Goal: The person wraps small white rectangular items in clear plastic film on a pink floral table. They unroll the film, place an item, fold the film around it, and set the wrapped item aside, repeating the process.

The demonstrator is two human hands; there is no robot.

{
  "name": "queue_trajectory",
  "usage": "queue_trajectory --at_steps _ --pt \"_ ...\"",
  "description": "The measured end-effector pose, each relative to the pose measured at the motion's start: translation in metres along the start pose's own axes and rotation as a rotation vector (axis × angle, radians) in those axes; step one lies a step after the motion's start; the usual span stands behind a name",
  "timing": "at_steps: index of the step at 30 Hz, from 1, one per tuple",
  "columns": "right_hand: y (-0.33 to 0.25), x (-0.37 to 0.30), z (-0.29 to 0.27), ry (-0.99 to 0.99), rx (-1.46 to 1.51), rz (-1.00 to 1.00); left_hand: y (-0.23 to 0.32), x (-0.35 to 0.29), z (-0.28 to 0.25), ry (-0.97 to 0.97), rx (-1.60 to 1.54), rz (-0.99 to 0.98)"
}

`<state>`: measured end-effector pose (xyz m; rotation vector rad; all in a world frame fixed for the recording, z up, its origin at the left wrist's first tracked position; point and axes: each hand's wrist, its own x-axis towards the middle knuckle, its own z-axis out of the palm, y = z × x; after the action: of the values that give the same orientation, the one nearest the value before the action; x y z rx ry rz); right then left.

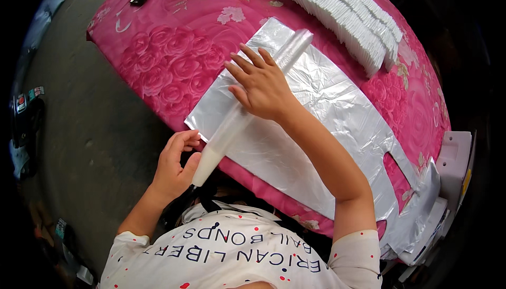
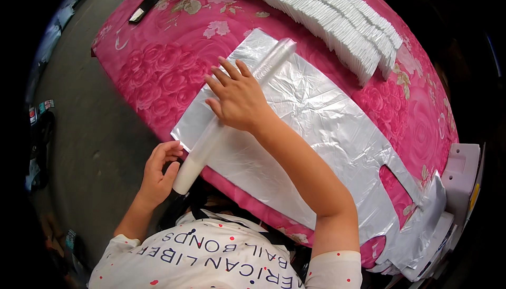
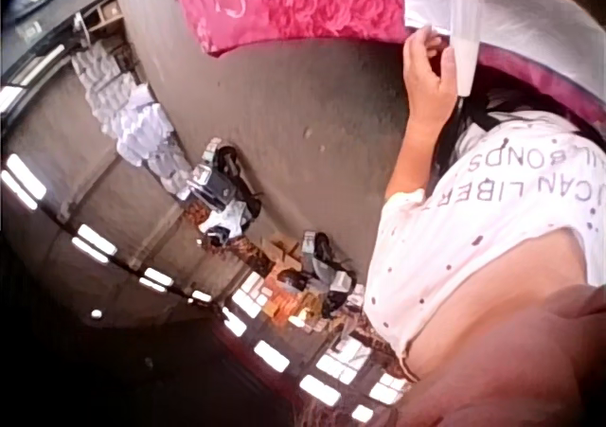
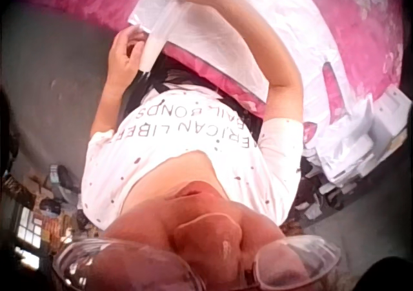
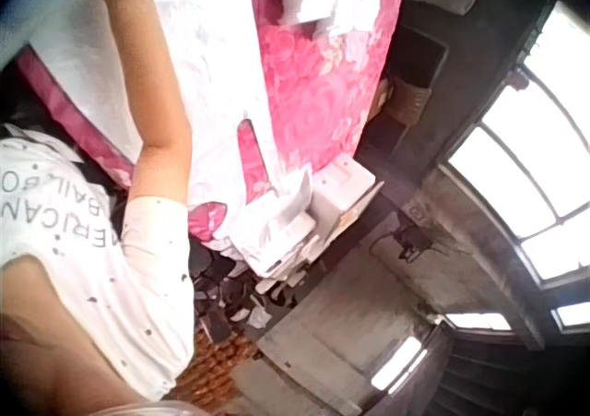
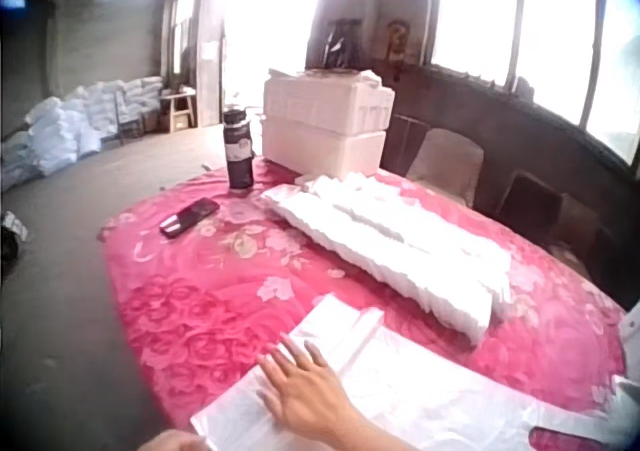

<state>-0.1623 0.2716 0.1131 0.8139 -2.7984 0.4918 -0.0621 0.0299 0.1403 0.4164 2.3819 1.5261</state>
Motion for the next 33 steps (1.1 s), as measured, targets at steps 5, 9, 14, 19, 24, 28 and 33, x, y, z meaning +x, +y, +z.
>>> queue_trajectory --at_steps 5,9,14,19,24,28,33 --pt "-0.024 0.073 0.033 0.500 -0.094 0.351 -0.001 0.000 0.011 0.072 0.718 -0.078" --pt "-0.030 0.068 0.042 0.786 0.182 0.769 0.003 0.008 0.001 0.020 0.312 -0.303" --pt "-0.053 0.028 -0.015 0.521 2.114 0.738 0.009 -0.013 0.015 -0.385 -0.882 -0.361" --pt "-0.041 -0.029 -0.074 0.684 2.145 0.369 0.027 0.000 0.046 -0.994 -1.329 -0.263" --pt "-0.053 -0.102 -0.085 0.918 1.666 0.748 0.052 0.012 0.081 -0.674 -0.527 -0.168" --pt "-0.055 -0.143 -0.064 0.980 1.732 0.890 0.053 -0.001 0.116 -0.536 -0.144 -0.088" --pt "0.005 -0.216 -0.064 1.164 1.715 0.985 0.035 -0.011 0.106 -0.881 -0.269 -0.494"
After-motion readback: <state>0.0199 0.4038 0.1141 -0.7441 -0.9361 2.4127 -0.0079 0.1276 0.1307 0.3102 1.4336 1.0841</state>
